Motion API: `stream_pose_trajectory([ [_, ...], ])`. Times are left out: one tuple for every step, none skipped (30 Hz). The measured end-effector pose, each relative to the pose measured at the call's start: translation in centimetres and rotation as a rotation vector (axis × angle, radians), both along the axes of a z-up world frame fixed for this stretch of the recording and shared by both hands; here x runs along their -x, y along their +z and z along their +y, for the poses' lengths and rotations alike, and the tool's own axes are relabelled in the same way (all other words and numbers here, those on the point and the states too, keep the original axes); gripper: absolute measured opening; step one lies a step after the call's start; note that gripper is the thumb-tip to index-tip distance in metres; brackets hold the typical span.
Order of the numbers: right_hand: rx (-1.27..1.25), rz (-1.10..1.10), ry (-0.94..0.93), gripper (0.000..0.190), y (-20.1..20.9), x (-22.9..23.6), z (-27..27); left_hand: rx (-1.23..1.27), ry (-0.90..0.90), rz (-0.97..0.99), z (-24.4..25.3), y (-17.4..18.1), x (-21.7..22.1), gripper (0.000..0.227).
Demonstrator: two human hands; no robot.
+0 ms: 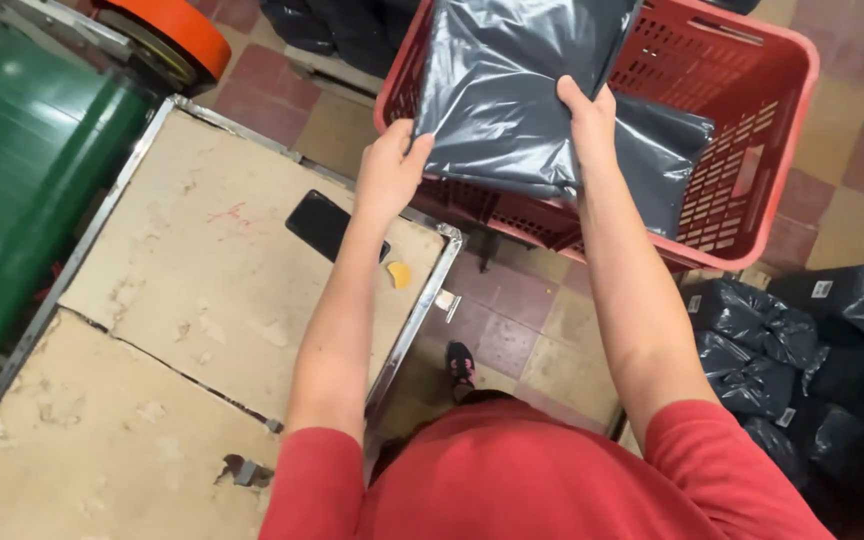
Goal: The person retrieves black plastic bags from a green conveyor belt, folds them by hand on a wooden work table, and places the folded stacks into a red plastic basket. The process is repeated continuously as new bags arrive on the belt.
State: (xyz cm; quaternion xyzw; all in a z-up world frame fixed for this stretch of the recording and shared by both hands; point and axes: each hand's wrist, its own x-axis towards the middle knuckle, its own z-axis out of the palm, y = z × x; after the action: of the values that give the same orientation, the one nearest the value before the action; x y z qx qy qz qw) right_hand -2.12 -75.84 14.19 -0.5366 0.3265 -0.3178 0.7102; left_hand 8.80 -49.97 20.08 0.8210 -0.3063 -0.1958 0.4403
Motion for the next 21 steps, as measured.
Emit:
stream_pose_trajectory([
  [-0.003,0.006,0.007,0.045,-1.2,-0.1,-0.8,-0.003,0.007,0.006,0.5,0.5,0.7,0.028],
  [-0.057,0.044,0.001,0.042,-2.3,-0.5,-1.7,-0.015,0.05,0.051,1.0,1.2,1.1,0.015],
  [-0.111,0.082,-0.006,0.039,-3.5,-0.9,-2.5,-0.026,0.093,0.097,1.4,1.9,1.5,0.018],
  [-0.116,0.087,-0.008,0.039,-5.5,-1.7,-3.6,-0.032,0.091,0.102,2.5,1.4,1.6,0.018],
  [-0.044,0.134,-0.018,0.043,-7.7,-2.4,-4.7,0.044,0.171,0.142,3.5,0.8,1.7,0.018],
  [0.024,0.198,-0.039,0.047,-10.3,-1.8,-5.7,0.113,0.241,0.2,4.5,-0.1,2.5,0.018],
  [0.013,0.223,-0.052,0.047,-10.5,-2.4,-5.8,0.099,0.229,0.224,6.1,-0.1,2.6,0.018],
  [-0.031,0.285,-0.024,0.037,-11.1,-2.1,-5.7,0.052,0.298,0.299,7.8,-0.3,3.0,0.021],
  [-0.077,0.346,0.004,0.028,-11.8,-1.8,-5.7,0.001,0.367,0.372,9.5,-0.4,3.3,0.023],
  [-0.087,0.371,-0.016,0.028,-11.5,-1.3,-6.1,-0.013,0.348,0.396,11.9,-1.0,3.9,0.023],
  [-0.016,0.485,0.077,0.033,-11.2,-0.8,-6.4,-0.023,0.461,0.369,14.4,-1.4,4.5,0.018],
  [0.062,0.585,0.178,0.039,-10.5,-1.1,-7.0,-0.021,0.58,0.328,16.9,-1.7,4.6,0.013],
  [0.059,0.597,0.165,0.039,-11.7,-0.6,-9.0,-0.025,0.566,0.339,18.9,-2.8,5.0,0.013],
  [0.46,0.941,0.241,0.05,-13.0,-0.5,-10.3,0.042,0.679,0.282,21.5,-3.7,5.5,0.01],
  [0.876,1.266,0.321,0.069,-14.3,-0.5,-11.4,0.11,0.79,0.221,24.3,-4.5,6.1,0.011],
  [0.881,1.26,0.332,0.069,-12.5,0.7,-9.9,0.109,0.802,0.218,26.4,-5.4,6.9,0.011],
  [0.966,1.103,0.266,0.055,-10.5,1.9,-8.1,0.193,0.858,0.186,28.7,-6.1,7.8,0.023],
  [1.054,0.924,0.208,0.043,-8.2,1.9,-6.5,0.29,0.927,0.143,31.0,-6.7,8.6,0.048],
  [1.07,0.899,0.224,0.043,-5.7,1.5,-3.6,0.299,0.952,0.129,33.9,-9.3,8.9,0.048],
  [1.174,0.613,0.146,0.033,-3.2,0.7,-0.2,0.3,1.05,0.17,37.2,-11.6,9.7,0.053],
  [1.251,0.318,0.073,0.039,-0.7,0.1,3.4,0.304,1.148,0.214,40.8,-13.9,10.6,0.062],
])
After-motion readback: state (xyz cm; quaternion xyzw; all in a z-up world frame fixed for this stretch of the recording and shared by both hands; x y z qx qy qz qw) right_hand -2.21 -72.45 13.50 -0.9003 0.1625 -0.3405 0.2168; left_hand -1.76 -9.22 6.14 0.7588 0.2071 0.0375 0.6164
